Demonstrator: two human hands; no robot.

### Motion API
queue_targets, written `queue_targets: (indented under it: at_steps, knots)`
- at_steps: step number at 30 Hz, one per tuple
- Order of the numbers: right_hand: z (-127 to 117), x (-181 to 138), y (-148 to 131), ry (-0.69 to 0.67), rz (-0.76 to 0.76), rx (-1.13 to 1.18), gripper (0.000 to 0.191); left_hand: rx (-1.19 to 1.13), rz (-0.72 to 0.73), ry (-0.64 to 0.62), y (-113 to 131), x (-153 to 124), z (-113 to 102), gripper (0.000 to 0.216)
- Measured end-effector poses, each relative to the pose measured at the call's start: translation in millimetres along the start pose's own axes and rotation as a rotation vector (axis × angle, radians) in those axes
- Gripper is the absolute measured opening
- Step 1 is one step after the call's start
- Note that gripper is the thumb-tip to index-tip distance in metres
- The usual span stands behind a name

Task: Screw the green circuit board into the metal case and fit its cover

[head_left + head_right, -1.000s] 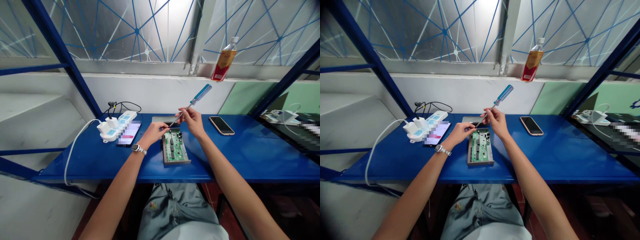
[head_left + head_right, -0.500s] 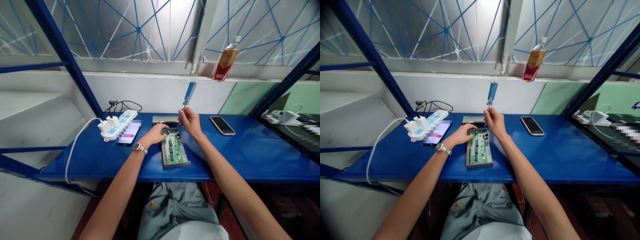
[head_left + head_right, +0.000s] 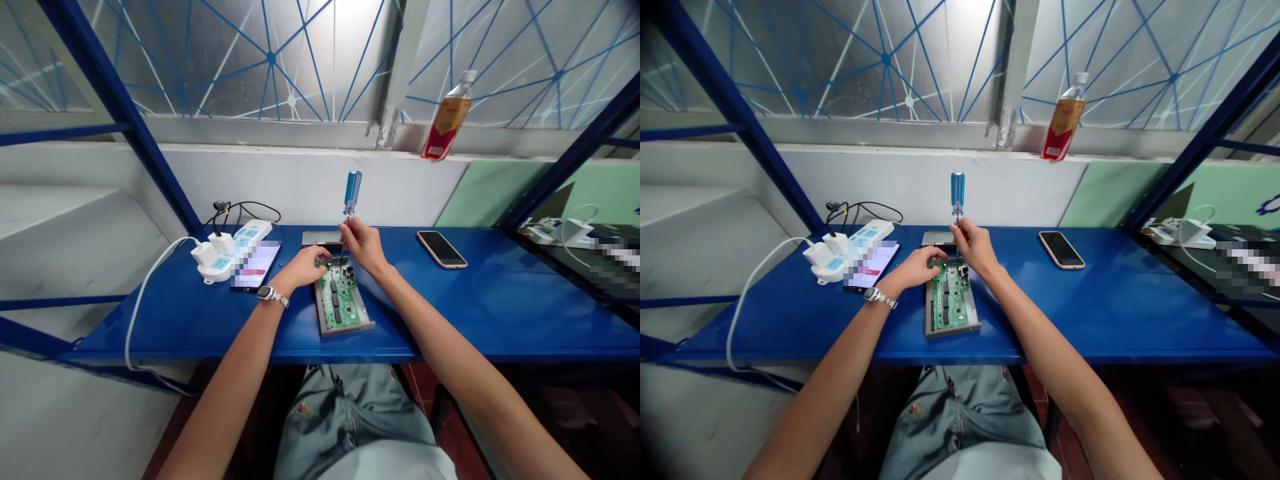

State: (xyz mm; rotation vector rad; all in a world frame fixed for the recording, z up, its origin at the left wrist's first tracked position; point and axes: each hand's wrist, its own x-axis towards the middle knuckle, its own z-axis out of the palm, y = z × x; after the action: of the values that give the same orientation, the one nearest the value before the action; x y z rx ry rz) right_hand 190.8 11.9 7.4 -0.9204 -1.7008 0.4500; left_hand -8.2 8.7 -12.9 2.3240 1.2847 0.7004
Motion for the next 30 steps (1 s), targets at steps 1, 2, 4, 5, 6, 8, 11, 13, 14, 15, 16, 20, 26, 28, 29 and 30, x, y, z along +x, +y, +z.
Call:
queue_targets:
  at_steps: [1,2,4,5,6,8,11,13,14,15,16,20,26,28,29,30]
  knots:
    - [0,0,0,-0.003,-0.001,-0.007,0.040,0.002,-0.001,-0.005,0,0,0,0.041]
    - [0,0,1,-0.005,-0.004,-0.014,0.040,0.004,-0.003,-0.007,0,0,0,0.041]
    - [1,0,1,-0.004,-0.011,-0.024,0.040,0.005,-0.003,-0.010,0,1,0,0.041]
    - [1,0,2,0.000,-0.013,-0.026,0.040,0.003,-0.003,-0.010,-1,1,0,0.041]
    - [1,0,2,0.002,-0.013,-0.029,0.040,0.000,-0.002,-0.009,-1,1,0,0.041]
    - [1,1,2,0.004,-0.006,-0.033,0.042,-0.007,-0.003,-0.008,-1,1,0,0.042]
    - [0,1,2,-0.001,0.013,-0.029,0.044,-0.013,0.001,-0.001,-2,0,1,0.040]
    - [0,1,3,0.001,0.032,-0.015,0.046,-0.031,0.009,0.018,-1,1,2,0.036]
    - [0,1,4,0.004,0.040,-0.008,0.046,-0.048,0.017,0.035,1,3,2,0.033]
    - [0,1,6,0.008,0.045,-0.002,0.046,-0.071,0.027,0.052,3,5,2,0.031]
    - [0,1,7,0.015,0.048,-0.002,0.047,-0.099,0.040,0.064,5,9,1,0.029]
    - [0,2,11,0.051,0.060,-0.063,0.049,-0.201,0.054,-0.018,18,35,-3,0.018]
    - [2,4,13,0.119,0.033,-0.150,0.053,-0.248,0.035,0.002,23,61,8,0.015]
    - [4,3,14,0.140,0.040,-0.160,0.053,-0.340,0.032,0.082,21,58,17,0.018]
    - [4,3,14,0.147,0.049,-0.170,0.052,-0.367,0.032,0.110,20,56,20,0.020]
    - [5,2,14,0.151,0.060,-0.182,0.051,-0.382,0.034,0.131,20,53,23,0.021]
